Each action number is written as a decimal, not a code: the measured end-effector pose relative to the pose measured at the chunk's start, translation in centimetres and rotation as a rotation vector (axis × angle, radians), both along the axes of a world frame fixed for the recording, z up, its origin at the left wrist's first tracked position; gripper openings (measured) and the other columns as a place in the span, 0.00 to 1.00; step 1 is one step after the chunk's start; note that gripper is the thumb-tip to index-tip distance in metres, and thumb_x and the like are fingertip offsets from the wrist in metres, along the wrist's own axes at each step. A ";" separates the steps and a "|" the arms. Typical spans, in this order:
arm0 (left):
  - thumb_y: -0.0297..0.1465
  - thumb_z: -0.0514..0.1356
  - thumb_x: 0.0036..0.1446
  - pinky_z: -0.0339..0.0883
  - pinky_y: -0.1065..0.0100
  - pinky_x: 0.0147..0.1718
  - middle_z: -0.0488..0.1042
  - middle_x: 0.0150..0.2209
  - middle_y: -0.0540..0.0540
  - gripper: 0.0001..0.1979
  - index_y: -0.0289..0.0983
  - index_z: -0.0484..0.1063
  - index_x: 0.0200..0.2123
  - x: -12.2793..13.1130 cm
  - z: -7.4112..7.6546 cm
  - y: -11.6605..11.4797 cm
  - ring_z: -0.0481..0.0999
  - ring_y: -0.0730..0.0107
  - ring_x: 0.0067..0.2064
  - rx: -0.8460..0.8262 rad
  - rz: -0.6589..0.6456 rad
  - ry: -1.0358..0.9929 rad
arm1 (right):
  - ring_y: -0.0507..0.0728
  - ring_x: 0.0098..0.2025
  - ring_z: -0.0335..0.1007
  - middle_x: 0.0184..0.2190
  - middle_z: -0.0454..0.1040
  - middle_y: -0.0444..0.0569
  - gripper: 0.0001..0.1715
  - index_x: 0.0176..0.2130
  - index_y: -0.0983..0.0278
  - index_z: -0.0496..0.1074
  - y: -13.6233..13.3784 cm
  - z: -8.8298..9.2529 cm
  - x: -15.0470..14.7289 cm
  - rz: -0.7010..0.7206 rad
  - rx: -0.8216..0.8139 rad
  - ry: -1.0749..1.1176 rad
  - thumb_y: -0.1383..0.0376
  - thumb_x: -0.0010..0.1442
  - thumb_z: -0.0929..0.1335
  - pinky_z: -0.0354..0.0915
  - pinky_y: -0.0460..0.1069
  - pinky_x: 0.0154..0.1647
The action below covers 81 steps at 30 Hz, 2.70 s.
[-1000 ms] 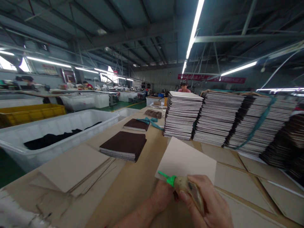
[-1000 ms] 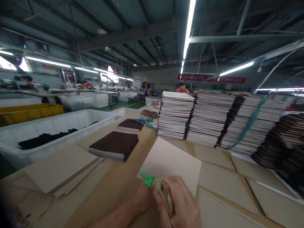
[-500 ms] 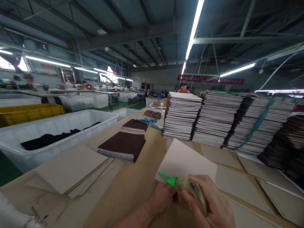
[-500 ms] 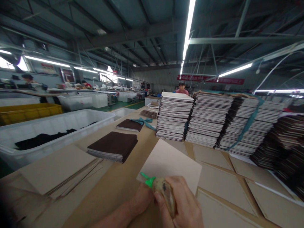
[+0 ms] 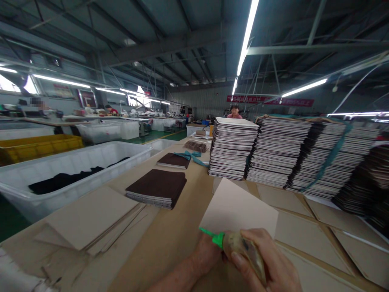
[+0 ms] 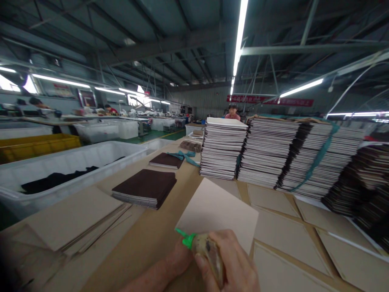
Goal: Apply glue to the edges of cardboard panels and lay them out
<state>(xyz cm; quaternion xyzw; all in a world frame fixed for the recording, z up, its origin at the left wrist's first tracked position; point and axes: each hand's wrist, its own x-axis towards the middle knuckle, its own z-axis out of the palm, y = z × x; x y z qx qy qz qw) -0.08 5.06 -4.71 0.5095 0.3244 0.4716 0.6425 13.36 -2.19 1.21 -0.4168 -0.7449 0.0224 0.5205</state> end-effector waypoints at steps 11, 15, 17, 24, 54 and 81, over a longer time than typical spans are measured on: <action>0.55 0.56 0.47 0.57 0.67 0.22 0.61 0.14 0.50 0.27 0.39 0.63 0.12 -0.1 1.3 -0.8 0.61 0.70 0.18 0.064 -0.024 0.266 | 0.54 0.40 0.72 0.40 0.71 0.48 0.13 0.48 0.61 0.66 0.8 0.8 1.1 -0.072 0.108 -0.115 0.58 0.66 0.65 0.69 0.43 0.38; 0.50 0.54 0.52 0.58 0.67 0.25 0.62 0.14 0.50 0.25 0.39 0.62 0.13 -0.2 1.2 -0.8 0.61 0.70 0.20 0.080 0.003 0.314 | 0.55 0.42 0.71 0.42 0.71 0.50 0.14 0.49 0.62 0.66 0.9 0.8 1.3 -0.144 0.189 -0.100 0.58 0.65 0.66 0.69 0.44 0.40; 0.50 0.53 0.54 0.59 0.67 0.26 0.62 0.14 0.51 0.25 0.39 0.63 0.14 -0.3 0.9 -0.7 0.62 0.70 0.20 0.087 0.012 0.339 | 0.55 0.41 0.71 0.42 0.71 0.50 0.15 0.49 0.62 0.66 1.0 0.9 1.4 -0.144 0.213 -0.112 0.59 0.65 0.66 0.69 0.45 0.39; 0.53 0.49 0.56 0.64 0.65 0.35 0.64 0.15 0.50 0.30 0.38 0.67 0.13 -0.7 0.3 -0.7 0.67 0.67 0.24 0.082 -0.017 0.463 | 0.57 0.43 0.70 0.42 0.71 0.50 0.14 0.49 0.62 0.66 1.1 1.8 1.4 -0.188 0.224 -0.062 0.58 0.66 0.65 0.68 0.47 0.42; 0.57 0.45 0.52 0.63 0.65 0.38 0.64 0.16 0.49 0.31 0.40 0.63 0.12 -0.5 1.8 -1.1 0.68 0.66 0.26 0.066 -0.007 0.563 | 0.55 0.43 0.70 0.42 0.70 0.50 0.15 0.49 0.63 0.65 2.1 2.0 1.8 -0.149 0.272 -0.133 0.60 0.65 0.66 0.68 0.45 0.41; 0.57 0.44 0.56 0.64 0.67 0.38 0.73 0.23 0.48 0.30 0.42 0.69 0.18 -1.1 0.5 -0.7 0.75 0.62 0.34 -0.062 -0.064 0.695 | 0.57 0.45 0.68 0.44 0.69 0.49 0.15 0.50 0.62 0.65 3.0 4.5 2.8 -0.314 0.333 -0.002 0.59 0.65 0.66 0.65 0.49 0.43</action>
